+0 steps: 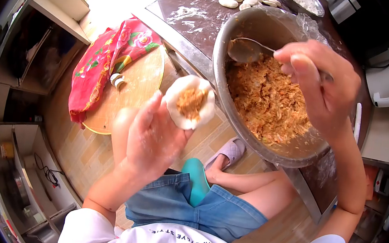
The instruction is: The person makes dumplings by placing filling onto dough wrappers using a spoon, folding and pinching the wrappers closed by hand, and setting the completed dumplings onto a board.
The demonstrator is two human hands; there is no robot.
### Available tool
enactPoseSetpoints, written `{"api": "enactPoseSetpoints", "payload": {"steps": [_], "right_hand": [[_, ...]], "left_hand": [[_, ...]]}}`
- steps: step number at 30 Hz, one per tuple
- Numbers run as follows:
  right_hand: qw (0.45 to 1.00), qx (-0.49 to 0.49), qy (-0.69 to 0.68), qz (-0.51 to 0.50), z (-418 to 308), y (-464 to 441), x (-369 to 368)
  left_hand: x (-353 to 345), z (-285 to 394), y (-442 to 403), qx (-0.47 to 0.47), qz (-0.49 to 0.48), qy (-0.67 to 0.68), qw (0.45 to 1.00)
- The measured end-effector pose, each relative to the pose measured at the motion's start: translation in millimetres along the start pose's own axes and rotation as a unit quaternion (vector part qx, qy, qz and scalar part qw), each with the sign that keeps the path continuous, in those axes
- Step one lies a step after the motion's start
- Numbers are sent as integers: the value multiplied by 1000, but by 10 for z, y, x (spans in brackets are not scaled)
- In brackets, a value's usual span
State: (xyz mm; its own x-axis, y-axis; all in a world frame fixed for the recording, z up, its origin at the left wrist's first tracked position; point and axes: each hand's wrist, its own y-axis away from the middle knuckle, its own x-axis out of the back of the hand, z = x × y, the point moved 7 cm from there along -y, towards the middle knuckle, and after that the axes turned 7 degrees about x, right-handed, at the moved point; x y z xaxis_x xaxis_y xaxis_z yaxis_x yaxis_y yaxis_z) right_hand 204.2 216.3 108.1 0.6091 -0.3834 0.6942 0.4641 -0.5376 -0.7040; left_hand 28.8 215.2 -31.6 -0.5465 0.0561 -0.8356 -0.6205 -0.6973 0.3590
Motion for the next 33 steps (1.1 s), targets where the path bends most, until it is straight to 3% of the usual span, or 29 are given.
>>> {"api": "enactPoseSetpoints", "payload": {"steps": [8,11,12,15,20,22,24,27,33], "right_hand": [[984,138,89,-69,-1033,161,207],[955,223,119,-157,-1319,331,61],[940,255,129,-186,-1356,395,14],[916,304,160,-205,-1384,495,-111],[925,268,163,-214,-1515,498,56],[958,133,136,-217,-1547,326,212],[982,69,74,-156,-1468,255,363],[979,77,78,-174,-1506,191,349],[909,260,190,-265,-1625,557,106]], "left_hand": [[-242,95,167,13,-32,80,996],[-404,79,334,57,-102,124,985],[-468,80,367,66,-200,167,963],[-428,50,461,55,-124,148,980],[-399,54,531,36,-90,150,984],[-397,62,563,29,-102,130,986],[-420,54,594,31,-113,113,987],[-438,25,635,49,-106,100,988],[-407,5,667,78,-118,116,983]]}}
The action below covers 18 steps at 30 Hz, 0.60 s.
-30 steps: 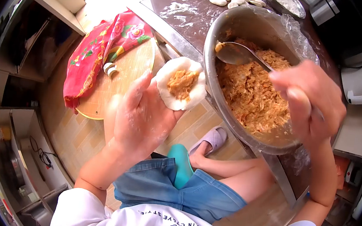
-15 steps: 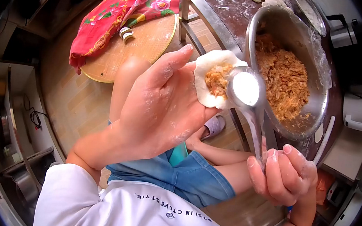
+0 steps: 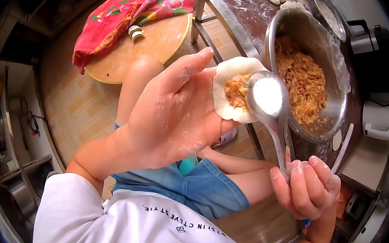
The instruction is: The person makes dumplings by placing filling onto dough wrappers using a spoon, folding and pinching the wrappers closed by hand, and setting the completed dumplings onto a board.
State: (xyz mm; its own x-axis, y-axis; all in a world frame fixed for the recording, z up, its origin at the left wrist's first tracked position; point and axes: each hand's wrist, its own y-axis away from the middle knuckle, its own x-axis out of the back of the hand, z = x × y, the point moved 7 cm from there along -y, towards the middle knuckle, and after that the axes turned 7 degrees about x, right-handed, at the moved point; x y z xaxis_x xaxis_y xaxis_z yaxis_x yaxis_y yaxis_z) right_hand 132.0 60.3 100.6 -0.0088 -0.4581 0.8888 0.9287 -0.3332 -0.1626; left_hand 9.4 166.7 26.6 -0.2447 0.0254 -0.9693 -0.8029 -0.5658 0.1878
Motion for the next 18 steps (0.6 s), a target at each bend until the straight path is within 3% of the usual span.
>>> {"api": "enactPoseSetpoints", "payload": {"steps": [1,7,12,15,18], "right_hand": [[1000,16,17,-3,-10,40,-11],[992,-114,-48,22,64,46,219],[973,-180,-89,112,215,8,327],[996,-86,-5,15,64,-2,177],[999,-29,26,16,5,78,11]], "left_hand": [[9,-2,-1,2,0,9,1000],[-4,-7,13,-23,6,-15,1000],[-46,-33,18,-21,1,-44,999],[-77,-48,27,-4,-26,-34,999],[-85,-48,42,18,-28,2,999]]}}
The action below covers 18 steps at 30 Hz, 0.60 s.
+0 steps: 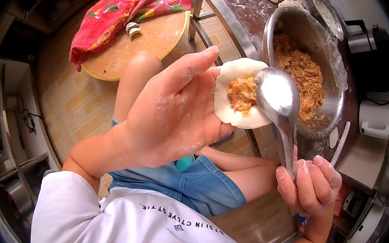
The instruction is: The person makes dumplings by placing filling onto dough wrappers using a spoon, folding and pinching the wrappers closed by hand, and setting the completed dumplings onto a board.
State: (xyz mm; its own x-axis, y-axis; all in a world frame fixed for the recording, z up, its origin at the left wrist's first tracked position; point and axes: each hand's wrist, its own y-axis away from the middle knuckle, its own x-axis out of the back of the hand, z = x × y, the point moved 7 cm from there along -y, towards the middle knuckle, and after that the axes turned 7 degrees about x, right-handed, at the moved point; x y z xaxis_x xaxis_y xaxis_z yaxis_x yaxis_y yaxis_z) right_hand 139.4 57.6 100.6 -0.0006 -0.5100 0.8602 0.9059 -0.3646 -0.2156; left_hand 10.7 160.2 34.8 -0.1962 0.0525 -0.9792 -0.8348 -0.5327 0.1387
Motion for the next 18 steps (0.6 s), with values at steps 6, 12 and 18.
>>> {"api": "enactPoseSetpoints", "payload": {"steps": [6,12,18], "right_hand": [[999,-10,3,36,11,161,127],[905,-188,-246,291,402,278,343],[842,-461,-187,210,1003,561,-69]], "left_hand": [[84,37,-4,4,4,-25,1000],[77,27,-11,-33,35,-84,995],[43,-55,0,-29,43,-111,992]]}}
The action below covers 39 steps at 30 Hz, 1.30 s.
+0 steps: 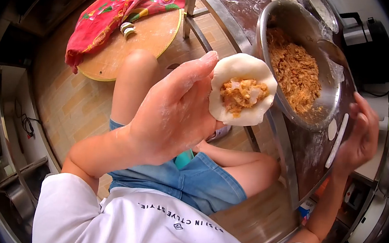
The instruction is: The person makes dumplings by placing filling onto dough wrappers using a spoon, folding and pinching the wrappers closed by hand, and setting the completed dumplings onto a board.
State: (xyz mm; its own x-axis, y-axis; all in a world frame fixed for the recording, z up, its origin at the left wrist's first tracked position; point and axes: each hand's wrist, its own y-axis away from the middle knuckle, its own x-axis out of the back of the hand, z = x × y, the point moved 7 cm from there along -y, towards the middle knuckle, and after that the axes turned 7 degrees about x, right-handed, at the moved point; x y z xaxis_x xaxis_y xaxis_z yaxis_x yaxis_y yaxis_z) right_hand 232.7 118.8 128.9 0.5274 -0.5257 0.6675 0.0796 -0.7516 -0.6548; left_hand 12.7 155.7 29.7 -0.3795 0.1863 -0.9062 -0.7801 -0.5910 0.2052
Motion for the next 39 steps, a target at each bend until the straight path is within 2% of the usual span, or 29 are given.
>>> {"api": "enactPoseSetpoints", "payload": {"steps": [1,2,4,6,9,12,17,20,23,24,26,29,31,35,39], "right_hand": [[985,68,107,-115,-6,-17,-170],[953,179,173,-172,-40,2,-340],[890,238,262,-287,-27,205,-624],[871,250,276,-322,-84,309,-633],[879,219,310,-289,-362,345,-421],[944,231,162,-170,-842,471,-157],[938,319,116,-76,-1215,918,-310],[952,293,76,-47,-1249,970,-282],[975,216,40,-42,-1196,953,-216],[981,188,27,-42,-1172,939,-190],[988,139,11,-60,-1129,892,-149],[994,85,-26,-64,-1091,877,-133],[995,75,-28,-64,-1096,893,-116],[993,94,1,-76,-1145,879,-74],[988,118,50,-83,-1215,862,-40]], "left_hand": [[-6,-29,10,5,-1,-3,1000],[-15,-68,16,13,-3,3,1000],[-19,-172,54,37,-2,17,999],[-34,-270,87,67,-18,34,997],[-65,-408,155,90,-29,30,995],[-134,-565,209,104,-48,23,993],[-267,-763,320,130,-115,27,984],[-297,-842,378,126,-115,3,985],[-252,-919,422,84,-155,-74,982],[-238,-931,425,107,-119,-164,974],[-242,-985,443,68,-59,-217,972],[-229,-986,441,-46,-44,-347,936],[-218,-974,436,-101,-31,-386,916],[-297,-880,482,-193,-29,-479,856],[-366,-852,492,-236,-60,-540,805]]}}
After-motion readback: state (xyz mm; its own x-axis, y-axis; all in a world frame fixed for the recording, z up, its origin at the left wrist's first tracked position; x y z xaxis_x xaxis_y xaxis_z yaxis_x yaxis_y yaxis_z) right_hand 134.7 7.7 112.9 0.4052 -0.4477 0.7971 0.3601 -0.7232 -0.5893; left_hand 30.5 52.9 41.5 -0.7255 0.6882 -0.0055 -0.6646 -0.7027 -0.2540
